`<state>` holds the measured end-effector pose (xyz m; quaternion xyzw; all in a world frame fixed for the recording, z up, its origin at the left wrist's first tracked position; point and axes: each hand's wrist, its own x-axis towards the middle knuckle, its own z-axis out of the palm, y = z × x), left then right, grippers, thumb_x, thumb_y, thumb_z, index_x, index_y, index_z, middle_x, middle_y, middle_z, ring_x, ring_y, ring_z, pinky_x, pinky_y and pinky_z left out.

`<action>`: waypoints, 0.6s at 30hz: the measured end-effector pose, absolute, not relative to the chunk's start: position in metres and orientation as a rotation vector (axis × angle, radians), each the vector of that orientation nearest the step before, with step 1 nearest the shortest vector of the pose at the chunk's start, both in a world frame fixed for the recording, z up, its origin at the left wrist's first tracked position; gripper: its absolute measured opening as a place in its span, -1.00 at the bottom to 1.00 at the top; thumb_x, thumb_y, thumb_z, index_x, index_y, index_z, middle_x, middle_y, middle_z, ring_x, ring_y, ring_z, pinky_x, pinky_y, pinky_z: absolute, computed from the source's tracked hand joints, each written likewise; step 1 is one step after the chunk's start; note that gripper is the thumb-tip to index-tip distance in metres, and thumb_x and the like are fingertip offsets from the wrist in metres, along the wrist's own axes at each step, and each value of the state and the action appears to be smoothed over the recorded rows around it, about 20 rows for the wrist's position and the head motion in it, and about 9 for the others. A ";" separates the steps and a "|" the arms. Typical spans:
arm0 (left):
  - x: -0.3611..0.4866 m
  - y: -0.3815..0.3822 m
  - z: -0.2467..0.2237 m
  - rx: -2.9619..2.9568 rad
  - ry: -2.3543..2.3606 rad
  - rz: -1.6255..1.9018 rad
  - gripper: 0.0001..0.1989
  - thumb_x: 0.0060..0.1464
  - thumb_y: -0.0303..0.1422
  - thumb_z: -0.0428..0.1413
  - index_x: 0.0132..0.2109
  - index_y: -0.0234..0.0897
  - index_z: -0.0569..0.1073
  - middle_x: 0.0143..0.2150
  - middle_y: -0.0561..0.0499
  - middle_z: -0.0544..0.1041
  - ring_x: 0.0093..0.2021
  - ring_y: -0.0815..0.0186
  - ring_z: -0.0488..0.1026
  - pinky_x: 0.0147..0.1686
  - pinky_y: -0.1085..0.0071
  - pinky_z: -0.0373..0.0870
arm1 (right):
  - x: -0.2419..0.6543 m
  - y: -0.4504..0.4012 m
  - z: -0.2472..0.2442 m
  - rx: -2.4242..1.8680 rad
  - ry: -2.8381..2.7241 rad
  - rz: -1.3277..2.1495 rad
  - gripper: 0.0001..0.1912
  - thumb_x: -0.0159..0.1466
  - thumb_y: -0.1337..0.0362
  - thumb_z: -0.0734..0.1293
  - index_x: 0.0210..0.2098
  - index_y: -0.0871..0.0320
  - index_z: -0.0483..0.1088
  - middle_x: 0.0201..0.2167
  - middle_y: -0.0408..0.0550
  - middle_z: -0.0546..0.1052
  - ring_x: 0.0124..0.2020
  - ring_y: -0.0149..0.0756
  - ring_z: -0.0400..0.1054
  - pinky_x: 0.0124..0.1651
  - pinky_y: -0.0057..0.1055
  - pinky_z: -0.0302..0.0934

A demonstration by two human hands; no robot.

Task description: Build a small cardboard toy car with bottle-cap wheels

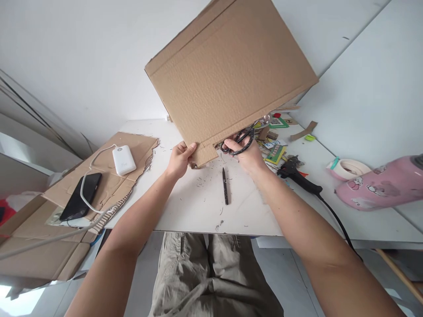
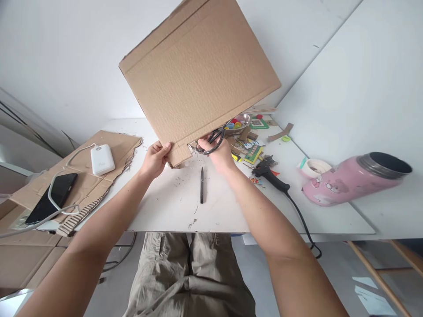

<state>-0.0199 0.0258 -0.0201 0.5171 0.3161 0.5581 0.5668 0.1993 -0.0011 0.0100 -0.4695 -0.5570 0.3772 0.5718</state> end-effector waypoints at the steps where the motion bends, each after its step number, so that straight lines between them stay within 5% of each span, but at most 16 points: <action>1: -0.024 0.030 -0.019 1.207 0.762 1.363 -0.41 -0.19 0.10 0.56 -0.29 -0.18 0.47 -0.32 0.04 0.66 -0.24 0.22 0.68 -0.35 0.38 0.60 | 0.204 -0.001 0.013 -1.158 -1.317 0.892 -0.58 0.05 -0.05 0.59 -0.47 0.03 0.36 -0.53 -0.13 0.54 -0.46 -0.22 0.49 -0.44 -0.34 0.34; 7: -0.053 0.053 -0.011 1.028 0.865 1.573 -0.61 0.13 -0.20 0.46 -0.38 -0.18 0.39 -0.38 0.13 0.63 -0.35 0.42 0.61 -0.35 0.56 0.55 | 0.243 0.003 0.021 -1.541 -1.423 0.640 -0.74 -0.02 0.19 0.66 -0.43 0.07 0.57 -0.61 -0.16 0.55 -0.54 -0.22 0.47 -0.44 -0.33 0.34; 12: -0.050 0.053 -0.005 0.720 0.882 1.675 -0.58 0.21 -0.44 0.40 -0.43 -0.19 0.31 -0.61 0.28 0.36 -0.60 0.54 0.37 -0.48 0.67 0.45 | 0.256 0.009 0.019 -1.469 -1.329 0.584 -0.57 0.00 0.01 0.71 -0.29 0.12 0.63 -0.61 -0.16 0.57 -0.50 -0.12 0.59 -0.42 -0.29 0.46; 18: -0.042 0.048 -0.007 0.717 0.846 1.615 -0.73 0.20 -0.52 0.38 -0.37 -0.17 0.47 -0.38 0.16 0.66 -0.34 0.42 0.67 -0.34 0.62 0.58 | 0.251 0.002 0.034 -1.442 -1.320 0.701 -0.54 0.17 -0.11 0.66 -0.28 0.16 0.62 -0.59 -0.14 0.54 -0.64 -0.31 0.42 -0.54 -0.37 0.34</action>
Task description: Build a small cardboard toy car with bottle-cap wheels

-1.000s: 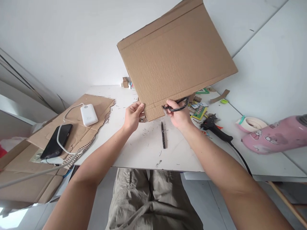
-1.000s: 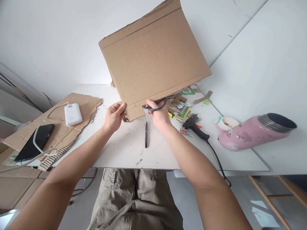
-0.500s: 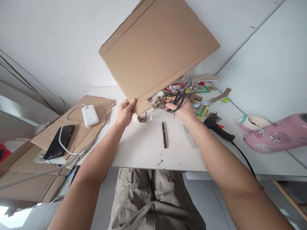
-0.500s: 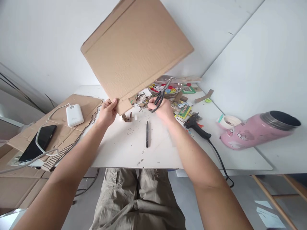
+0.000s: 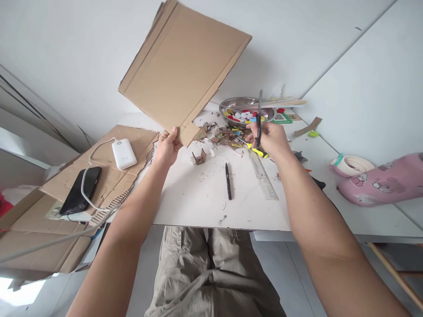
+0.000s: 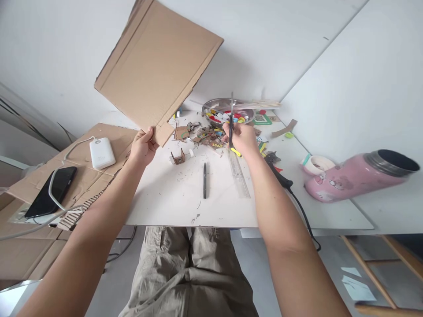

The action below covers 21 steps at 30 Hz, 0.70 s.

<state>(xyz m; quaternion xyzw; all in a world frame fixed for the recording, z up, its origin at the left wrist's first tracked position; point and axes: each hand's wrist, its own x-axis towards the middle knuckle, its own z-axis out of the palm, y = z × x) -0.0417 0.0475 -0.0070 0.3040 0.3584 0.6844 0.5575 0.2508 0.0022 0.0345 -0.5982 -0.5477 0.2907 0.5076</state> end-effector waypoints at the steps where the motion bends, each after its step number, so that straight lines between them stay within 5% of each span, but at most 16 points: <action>1: -0.043 0.048 -0.009 0.745 0.837 1.592 -0.75 0.18 -0.50 0.40 -0.34 -0.17 0.50 -0.36 0.16 0.67 -0.31 0.40 0.69 -0.31 0.61 0.61 | 0.252 -0.001 0.040 -1.480 -1.332 0.716 -0.55 0.19 -0.11 0.66 -0.30 0.17 0.62 -0.62 -0.16 0.51 -0.65 -0.33 0.39 -0.55 -0.39 0.32; 8: -0.051 0.057 -0.023 0.820 0.822 1.576 -0.76 0.12 -0.42 0.45 -0.33 -0.15 0.52 -0.34 0.16 0.70 -0.21 0.35 0.73 -0.25 0.58 0.66 | 0.287 -0.017 0.067 -1.515 -1.229 0.735 -0.45 0.22 -0.17 0.64 -0.40 0.20 0.52 -0.73 -0.21 0.37 -0.69 -0.37 0.29 -0.56 -0.39 0.16; 15: -0.056 0.062 -0.025 0.908 0.800 1.616 -0.68 0.12 -0.33 0.49 -0.34 -0.16 0.47 -0.32 0.14 0.72 -0.22 0.36 0.74 -0.21 0.58 0.67 | 0.304 -0.011 0.075 -1.298 -0.855 0.415 -0.34 0.51 -0.37 0.17 -0.43 0.02 0.29 -0.70 -0.28 0.21 -0.68 -0.34 0.22 -0.53 -0.38 -0.01; 18: -0.058 0.063 -0.024 0.879 0.811 1.620 -0.70 0.16 -0.35 0.47 -0.32 -0.16 0.46 -0.32 0.15 0.72 -0.22 0.37 0.74 -0.26 0.61 0.64 | 0.303 -0.021 0.082 -1.396 -0.911 0.435 -0.30 0.54 -0.37 0.04 -0.42 0.02 0.30 -0.65 -0.23 0.23 -0.61 -0.29 0.28 -0.45 -0.35 0.04; 21: -0.057 0.061 -0.022 0.856 0.819 1.619 -0.71 0.18 -0.38 0.45 -0.32 -0.17 0.46 -0.32 0.16 0.72 -0.25 0.39 0.73 -0.31 0.63 0.61 | 0.306 -0.038 0.086 -1.647 -1.272 0.528 -0.31 0.47 -0.41 0.19 -0.40 0.06 0.38 -0.60 -0.15 0.35 -0.53 -0.29 0.28 -0.33 -0.28 0.19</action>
